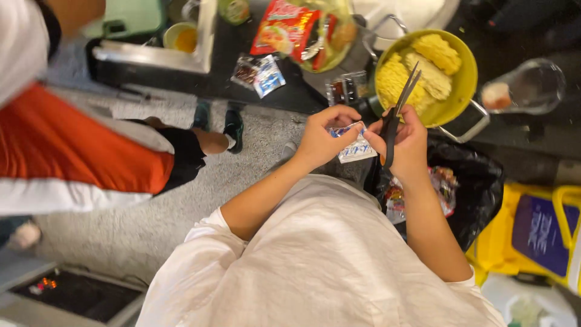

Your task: Preparing instant noodles by opening flavoring packets with scissors and pouring ingredients into a pot.

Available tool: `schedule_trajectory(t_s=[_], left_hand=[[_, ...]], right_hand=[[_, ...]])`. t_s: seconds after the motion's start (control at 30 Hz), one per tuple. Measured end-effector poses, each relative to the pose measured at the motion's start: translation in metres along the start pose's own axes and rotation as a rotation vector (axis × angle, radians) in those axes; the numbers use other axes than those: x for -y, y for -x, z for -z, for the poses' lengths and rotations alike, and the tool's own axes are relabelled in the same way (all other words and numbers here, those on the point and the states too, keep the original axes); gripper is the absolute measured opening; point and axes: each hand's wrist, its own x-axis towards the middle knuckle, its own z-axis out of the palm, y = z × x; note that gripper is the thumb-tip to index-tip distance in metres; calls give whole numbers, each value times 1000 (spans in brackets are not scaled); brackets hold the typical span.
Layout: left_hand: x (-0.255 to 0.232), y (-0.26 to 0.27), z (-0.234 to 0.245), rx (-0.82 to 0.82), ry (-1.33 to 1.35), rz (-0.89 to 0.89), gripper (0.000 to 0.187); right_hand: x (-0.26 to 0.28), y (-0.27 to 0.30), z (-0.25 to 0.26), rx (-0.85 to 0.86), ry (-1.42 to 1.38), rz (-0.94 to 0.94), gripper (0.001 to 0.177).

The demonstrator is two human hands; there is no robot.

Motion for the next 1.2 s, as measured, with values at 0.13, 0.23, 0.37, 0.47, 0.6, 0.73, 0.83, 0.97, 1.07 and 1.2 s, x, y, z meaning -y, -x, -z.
schedule_trajectory(t_s=[0.13, 0.23, 0.37, 0.47, 0.6, 0.73, 0.83, 0.97, 1.07, 1.2], left_hand=[[18, 7, 17, -48, -47, -194, 9], [13, 23, 24, -111, 25, -232, 8], [-16, 54, 23, -298, -279, -381, 10], [6, 82, 22, -368, -117, -304, 8], [40, 136, 5, -549, 155, -222, 8], [-11, 207, 1, -804, -359, -340, 10], [-2, 241, 1, -881, -215, -279, 11], [39, 284, 5, -1136, 62, -352, 13], [57, 326, 7, -1225, 258, -365, 13], [69, 393, 3, -1320, 598, -353, 13]], right_hand=[[-4, -16, -9, 132, 0, -5, 49], [-2, -19, -18, 235, 27, -4, 49], [-9, -23, -24, 365, 86, -14, 48], [-8, -25, -31, 500, 123, -39, 48], [-7, 1, -60, 677, 178, -138, 47], [-23, 20, -86, 864, 151, -92, 46], [-28, 43, -108, 934, 186, -142, 45], [-45, 77, -143, 1072, 207, -88, 47], [-55, 114, -170, 1188, 219, -23, 49], [-61, 182, -211, 1277, 298, -24, 47]])
